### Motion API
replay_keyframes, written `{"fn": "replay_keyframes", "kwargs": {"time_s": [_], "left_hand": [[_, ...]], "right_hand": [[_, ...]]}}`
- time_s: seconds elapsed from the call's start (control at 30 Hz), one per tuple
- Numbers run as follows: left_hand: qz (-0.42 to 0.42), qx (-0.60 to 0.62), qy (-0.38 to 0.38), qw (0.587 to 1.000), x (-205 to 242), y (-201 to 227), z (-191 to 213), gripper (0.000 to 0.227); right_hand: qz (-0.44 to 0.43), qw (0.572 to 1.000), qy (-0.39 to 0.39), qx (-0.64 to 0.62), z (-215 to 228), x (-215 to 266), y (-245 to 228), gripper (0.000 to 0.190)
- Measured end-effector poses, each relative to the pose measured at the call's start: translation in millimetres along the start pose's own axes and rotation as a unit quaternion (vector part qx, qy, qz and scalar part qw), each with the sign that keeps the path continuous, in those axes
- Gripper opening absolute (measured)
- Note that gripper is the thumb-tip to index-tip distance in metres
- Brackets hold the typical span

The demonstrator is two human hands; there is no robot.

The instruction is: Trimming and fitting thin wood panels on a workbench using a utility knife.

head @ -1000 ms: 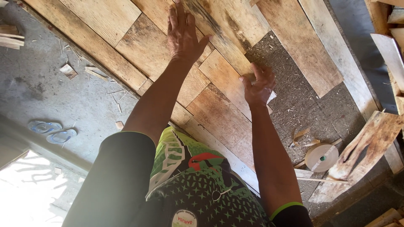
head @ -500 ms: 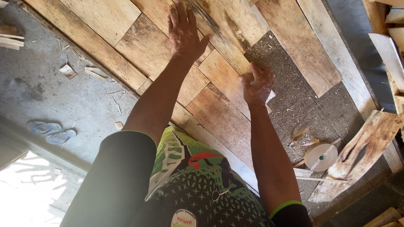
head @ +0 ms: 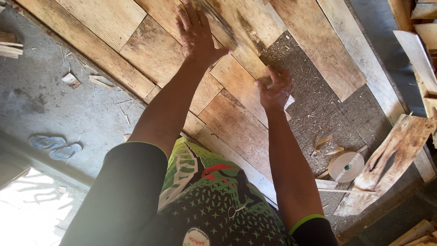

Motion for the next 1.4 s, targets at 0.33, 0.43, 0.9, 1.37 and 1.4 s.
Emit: {"fn": "replay_keyframes", "kwargs": {"time_s": [0.33, 0.43, 0.9, 1.37, 1.4], "left_hand": [[0.018, -0.019, -0.031, 0.999, -8, 7, 1, 0.148], [0.02, -0.019, -0.033, 0.999, -9, 7, 1, 0.149], [0.021, -0.014, -0.042, 0.999, -9, 9, 2, 0.149], [0.025, -0.013, -0.058, 0.998, -9, 5, 1, 0.15], [0.025, -0.01, -0.059, 0.998, -8, 5, 1, 0.15]], "right_hand": [[0.052, 0.999, -0.002, -0.005, 25, 11, 1, 0.074], [0.1, 0.988, 0.1, -0.055, 37, 38, 35, 0.056], [-0.284, 0.933, 0.189, 0.117, 78, 278, 163, 0.056], [-0.263, 0.949, 0.164, 0.054, 53, 321, 191, 0.049], [-0.258, 0.951, 0.162, 0.052, 51, 323, 197, 0.043]]}}
Point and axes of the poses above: each hand's wrist, its own x-axis away from the middle knuckle, its own z-axis out of the back of the hand, y = z × x, the point moved 2 cm from there along -x, towards the middle knuckle, and after that the axes turned 4 degrees about -x, right-handed, at the moved point
